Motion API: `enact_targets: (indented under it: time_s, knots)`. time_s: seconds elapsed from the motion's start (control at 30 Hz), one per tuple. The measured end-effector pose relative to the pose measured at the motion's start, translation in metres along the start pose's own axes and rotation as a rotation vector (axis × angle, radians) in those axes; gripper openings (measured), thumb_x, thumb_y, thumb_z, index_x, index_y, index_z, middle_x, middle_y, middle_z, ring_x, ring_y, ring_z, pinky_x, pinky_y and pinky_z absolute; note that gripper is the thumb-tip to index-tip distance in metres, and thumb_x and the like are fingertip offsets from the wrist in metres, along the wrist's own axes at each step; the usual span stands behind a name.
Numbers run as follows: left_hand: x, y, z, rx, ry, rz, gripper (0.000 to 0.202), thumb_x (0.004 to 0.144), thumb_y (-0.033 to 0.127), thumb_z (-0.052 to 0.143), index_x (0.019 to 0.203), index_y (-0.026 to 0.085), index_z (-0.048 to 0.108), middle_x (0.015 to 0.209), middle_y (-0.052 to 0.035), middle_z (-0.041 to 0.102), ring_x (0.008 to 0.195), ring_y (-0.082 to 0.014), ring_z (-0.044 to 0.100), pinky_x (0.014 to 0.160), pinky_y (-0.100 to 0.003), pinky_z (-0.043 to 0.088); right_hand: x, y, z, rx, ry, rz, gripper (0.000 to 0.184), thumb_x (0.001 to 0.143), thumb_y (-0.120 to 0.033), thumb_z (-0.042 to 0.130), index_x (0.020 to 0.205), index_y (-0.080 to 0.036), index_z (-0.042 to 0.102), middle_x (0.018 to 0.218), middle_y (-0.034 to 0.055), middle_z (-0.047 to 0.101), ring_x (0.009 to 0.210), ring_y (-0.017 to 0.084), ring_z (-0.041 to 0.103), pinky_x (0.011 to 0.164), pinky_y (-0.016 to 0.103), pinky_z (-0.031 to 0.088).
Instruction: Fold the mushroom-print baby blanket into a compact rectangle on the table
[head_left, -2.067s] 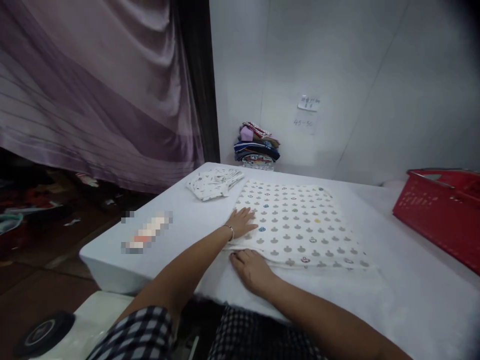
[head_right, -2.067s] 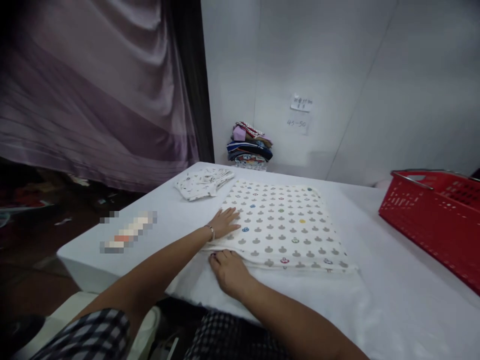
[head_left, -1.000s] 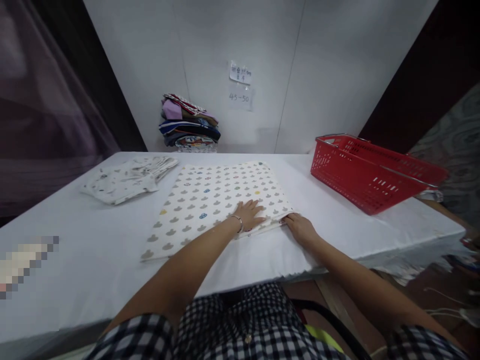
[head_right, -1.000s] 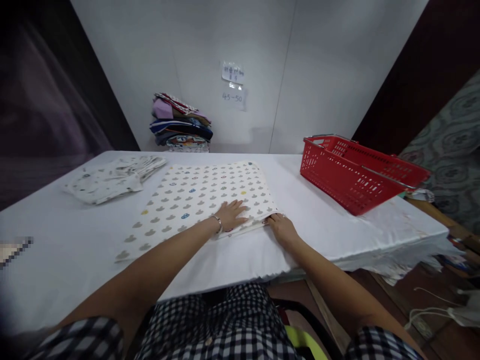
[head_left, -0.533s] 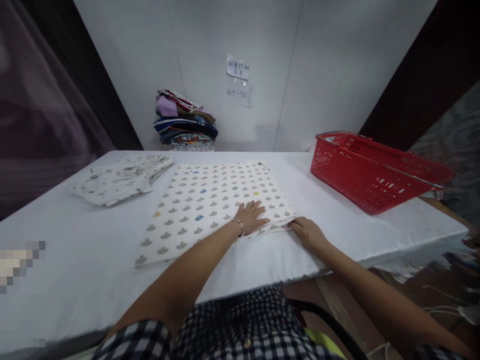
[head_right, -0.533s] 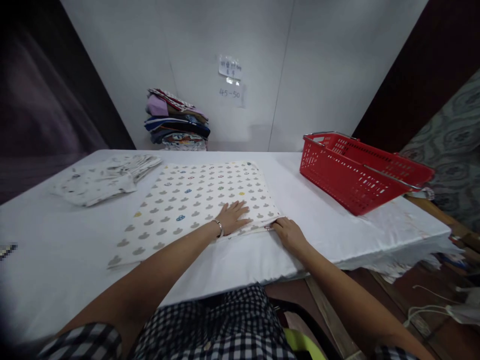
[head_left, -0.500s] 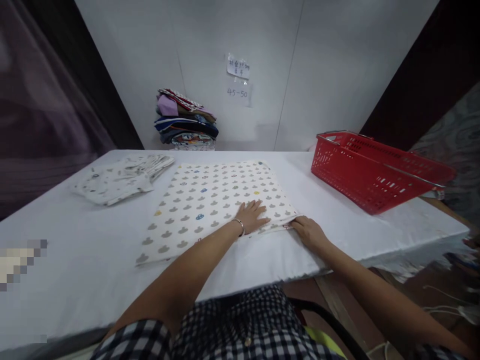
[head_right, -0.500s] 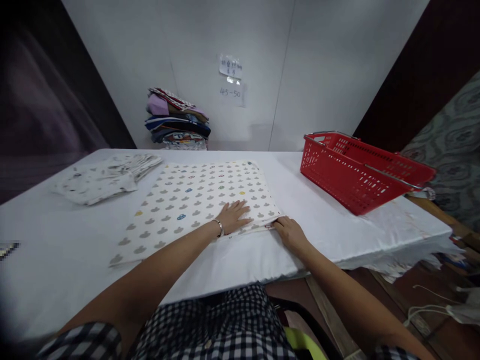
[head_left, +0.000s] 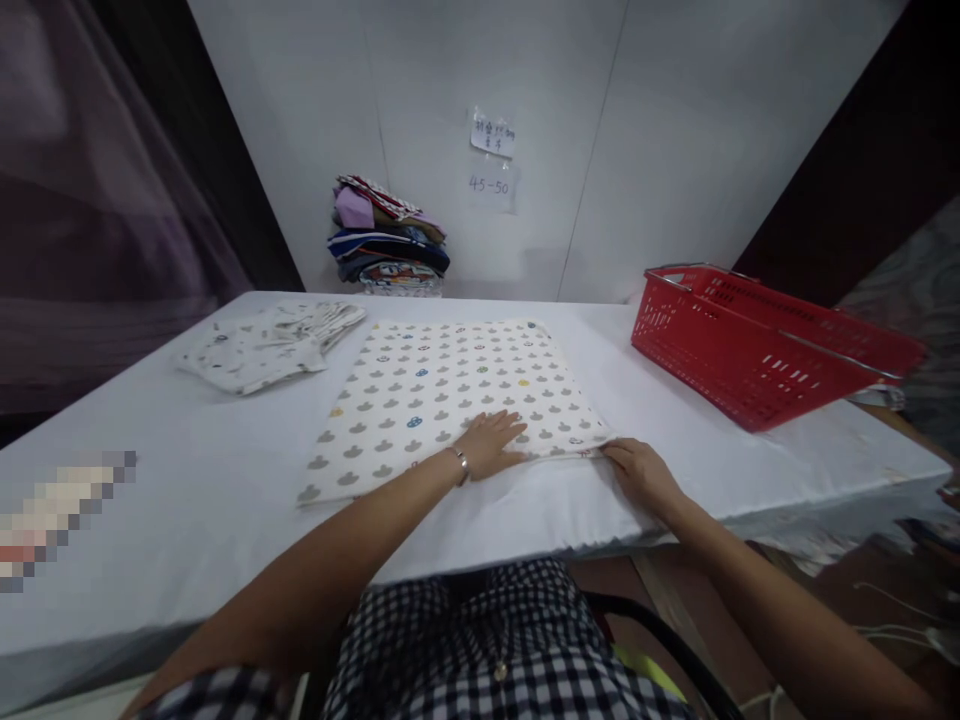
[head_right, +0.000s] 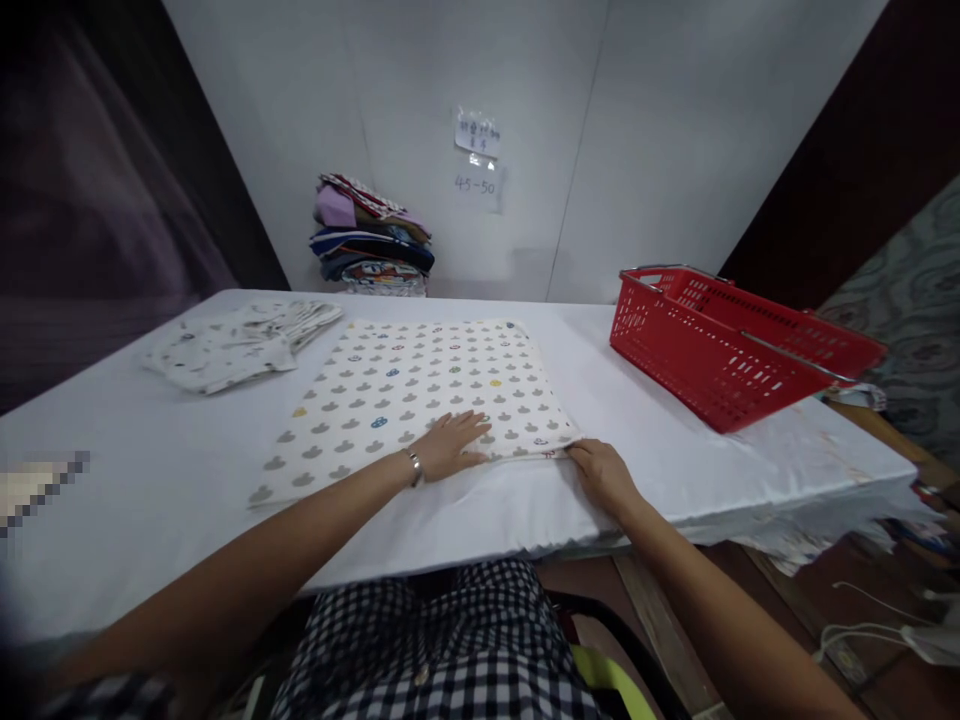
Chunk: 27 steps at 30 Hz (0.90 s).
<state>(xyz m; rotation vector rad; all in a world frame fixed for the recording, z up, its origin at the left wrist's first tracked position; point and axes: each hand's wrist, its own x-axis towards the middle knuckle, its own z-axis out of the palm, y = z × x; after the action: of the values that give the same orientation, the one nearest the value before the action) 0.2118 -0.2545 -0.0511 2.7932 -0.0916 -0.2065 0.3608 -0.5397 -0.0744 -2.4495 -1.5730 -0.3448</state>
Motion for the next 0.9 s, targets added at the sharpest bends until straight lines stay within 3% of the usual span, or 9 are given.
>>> enact_targets:
  time_s: [0.13,0.23,0.4,0.5,0.57,0.73,0.9]
  knots:
    - [-0.041,-0.007,0.015,0.094,0.03,0.038,0.063,0.083,0.056,0.041,0.138,0.027,0.03,0.149,-0.0059,0.02,0.137,-0.026,0.013,0.108,-0.052,0.009,0.003,-0.007,-0.004,0.059,0.129,0.103,0.03,0.085,-0.017,0.039,0.093,-0.018,0.067,0.095,0.0081,0.066,0.089,0.02,0.059,0.081,0.034,0.048]
    - [-0.055,-0.008,0.024,0.132,0.084,0.031,0.057,0.086,0.05,0.041,0.138,0.029,0.031,0.149,-0.0038,0.02,0.136,-0.0255,0.016,0.108,-0.05,0.012,0.014,-0.016,-0.001,0.107,0.209,0.109,0.034,0.089,-0.023,0.036,0.111,-0.017,0.061,0.115,0.0106,0.06,0.108,0.021,0.053,0.092,0.037,0.044]
    - [-0.065,-0.014,0.029,0.196,0.168,-0.01,0.05,0.089,0.045,0.038,0.137,0.027,0.034,0.147,-0.0041,0.027,0.135,-0.0244,0.02,0.109,-0.05,0.014,0.015,-0.018,0.019,0.076,-0.113,0.026,0.053,0.09,-0.044,0.038,0.137,-0.021,0.036,0.142,0.0103,0.034,0.132,0.025,0.028,0.105,0.051,0.026]
    - [-0.08,-0.024,0.031,0.231,0.213,-0.016,0.047,0.09,0.043,0.039,0.133,0.028,0.039,0.144,-0.0035,0.033,0.134,-0.0239,0.025,0.108,-0.048,0.019,0.008,-0.009,0.027,0.102,-0.179,0.027,0.053,0.091,-0.046,0.034,0.139,-0.024,0.033,0.145,0.0083,0.028,0.134,0.023,0.024,0.106,0.051,0.023]
    - [-0.092,-0.028,0.03,0.265,0.253,-0.041,0.043,0.089,0.04,0.042,0.131,0.027,0.043,0.143,-0.0036,0.036,0.133,-0.025,0.027,0.106,-0.048,0.021,0.006,-0.005,0.028,0.152,-0.128,0.031,0.051,0.091,-0.045,0.034,0.137,-0.024,0.036,0.143,0.0086,0.033,0.132,0.023,0.028,0.105,0.049,0.027]
    - [-0.106,-0.023,0.024,0.285,0.322,-0.024,0.034,0.09,0.027,0.043,0.122,0.023,0.051,0.138,-0.006,0.043,0.128,-0.0228,0.034,0.105,-0.044,0.024,0.011,-0.017,0.022,0.205,0.207,-0.062,0.034,0.09,-0.032,0.041,0.117,-0.02,0.058,0.119,0.0103,0.059,0.118,0.023,0.046,0.098,0.044,0.039]
    - [-0.089,-0.013,0.022,0.196,0.33,-0.014,0.027,0.089,0.028,0.045,0.111,0.023,0.058,0.126,-0.005,0.053,0.115,-0.0205,0.044,0.097,-0.037,0.035,0.029,-0.04,0.014,0.164,0.135,-0.182,0.029,0.091,-0.025,0.04,0.107,-0.018,0.063,0.106,0.0101,0.063,0.101,0.022,0.055,0.089,0.041,0.044]
